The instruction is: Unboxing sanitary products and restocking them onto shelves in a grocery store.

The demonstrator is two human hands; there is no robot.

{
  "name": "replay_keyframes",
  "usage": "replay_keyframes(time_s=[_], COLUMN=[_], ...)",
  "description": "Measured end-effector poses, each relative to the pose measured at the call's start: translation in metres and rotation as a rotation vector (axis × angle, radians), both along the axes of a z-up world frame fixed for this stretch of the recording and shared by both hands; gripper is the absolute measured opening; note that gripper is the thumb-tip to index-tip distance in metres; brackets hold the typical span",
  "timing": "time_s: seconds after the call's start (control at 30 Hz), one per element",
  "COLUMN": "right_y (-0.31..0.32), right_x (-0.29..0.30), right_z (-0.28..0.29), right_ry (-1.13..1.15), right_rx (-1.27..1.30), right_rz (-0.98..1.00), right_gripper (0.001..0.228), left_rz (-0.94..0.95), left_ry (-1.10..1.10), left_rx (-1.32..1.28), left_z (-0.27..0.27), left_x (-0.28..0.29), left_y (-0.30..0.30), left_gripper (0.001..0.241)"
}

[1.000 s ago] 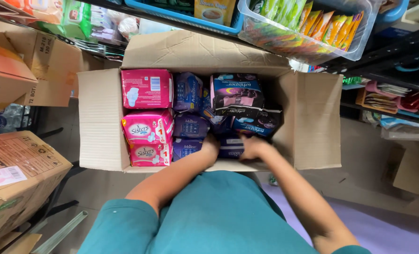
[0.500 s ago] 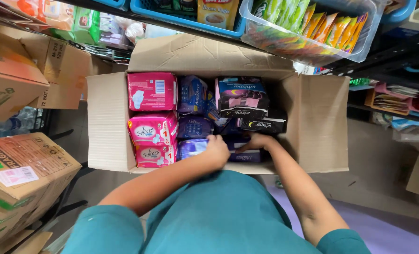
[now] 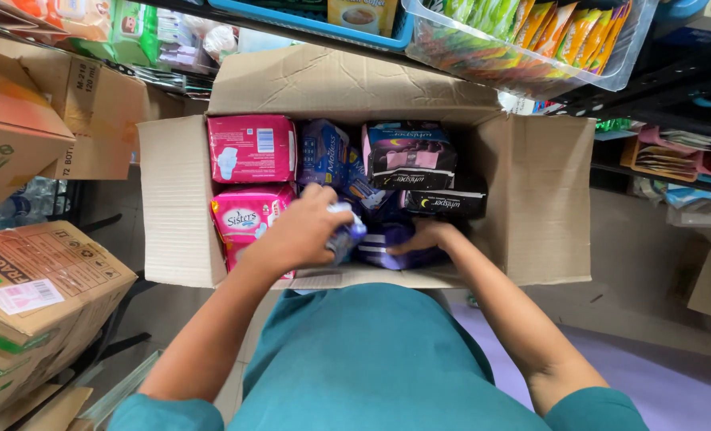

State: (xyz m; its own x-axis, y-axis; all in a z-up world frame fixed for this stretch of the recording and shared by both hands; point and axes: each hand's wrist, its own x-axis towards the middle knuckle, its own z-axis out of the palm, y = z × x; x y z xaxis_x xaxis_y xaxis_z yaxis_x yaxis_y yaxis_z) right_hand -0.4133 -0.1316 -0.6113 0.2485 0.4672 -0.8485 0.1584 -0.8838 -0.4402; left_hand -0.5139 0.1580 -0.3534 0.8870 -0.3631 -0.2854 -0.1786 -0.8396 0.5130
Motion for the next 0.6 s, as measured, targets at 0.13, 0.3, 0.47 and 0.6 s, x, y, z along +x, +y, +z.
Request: replay_keyframes(time_s=[0.13,0.3,0.47,0.6], right_y=[0.006,0.018,0.043,0.092], right_x=[-0.006,-0.02,-0.044,-0.045], right_z=[0.013,-0.005,-0.033,0.052], right_ry=[0.152,0.123,-0.291,-0.283], right_rx=[0.139,0.015,-0.007,-0.234], right_rz=[-0.203,-0.329,-0.201,0.036], right_gripper=[0.11,0.121,0.116,0.096], left_rz=[0.277,0.37,0.422,0.425], left_ry=[-0.255,-0.123,-0.002,-0.004], left_rx=[-0.032,0.021,0.064,0.049], left_z=[0.053,0.077,0.079,0.079], left_x=[-0.012,-0.036,-0.052,-0.055], left_y=[0.019,0.025,0.023,0.023], left_gripper=[0.061,0.057,0.058,0.057])
